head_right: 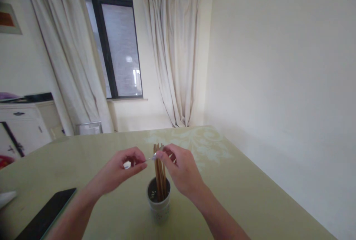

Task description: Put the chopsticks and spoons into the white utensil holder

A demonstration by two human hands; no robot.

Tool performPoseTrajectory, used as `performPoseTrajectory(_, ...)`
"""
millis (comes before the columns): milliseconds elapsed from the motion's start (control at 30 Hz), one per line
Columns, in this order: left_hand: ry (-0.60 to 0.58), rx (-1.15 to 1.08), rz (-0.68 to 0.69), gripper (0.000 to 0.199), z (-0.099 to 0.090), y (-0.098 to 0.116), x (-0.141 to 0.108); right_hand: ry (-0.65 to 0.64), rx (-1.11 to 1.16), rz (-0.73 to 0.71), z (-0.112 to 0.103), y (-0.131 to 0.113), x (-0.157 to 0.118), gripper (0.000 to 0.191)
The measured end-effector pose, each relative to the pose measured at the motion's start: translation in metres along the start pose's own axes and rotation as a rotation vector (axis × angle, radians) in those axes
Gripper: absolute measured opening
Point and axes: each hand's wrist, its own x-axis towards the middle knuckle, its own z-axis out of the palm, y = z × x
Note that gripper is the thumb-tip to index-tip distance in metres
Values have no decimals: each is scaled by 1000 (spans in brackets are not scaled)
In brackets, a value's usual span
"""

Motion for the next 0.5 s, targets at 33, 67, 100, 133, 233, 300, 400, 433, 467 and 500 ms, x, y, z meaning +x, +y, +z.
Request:
performPoseTrajectory(33,7,-13,11,24,5,11,-2,27,24,-13,1,-2,-1,30)
performPoseTrajectory(67,13,-18,17,23,10,20,-3,55,29,-25,1,-3,-2,30)
performPoseTrajectory(100,18,-18,20,22,15,26,-4,79,24,-35,1,-3,-3,29)
performPoseTrajectory(133,24,-9,25,21,17,30,-4,100,19,-41,0,-2,-3,28)
performPoseTrajectory(233,-8,53,31,27,15,22,-1,160,3,-59,-8,2,-2,22)
performPoseTrajectory(300,-49,154,-17,37,7,2,2,222,-39,-89,-16,5,0,18)
performPoseTrajectory(400,-81,568,-274,37,-5,-42,4,234,-102,-131,-28,11,4,14)
performPoseTrajectory(433,-104,744,-405,29,-8,-57,3,207,-115,-135,-30,13,5,13)
performPoseTrajectory(467,-129,861,-511,21,-10,-71,1,170,-130,-135,-31,14,6,12)
performPoseTrajectory(500,-143,919,-576,19,-11,-83,0,128,-148,-134,-30,15,6,12)
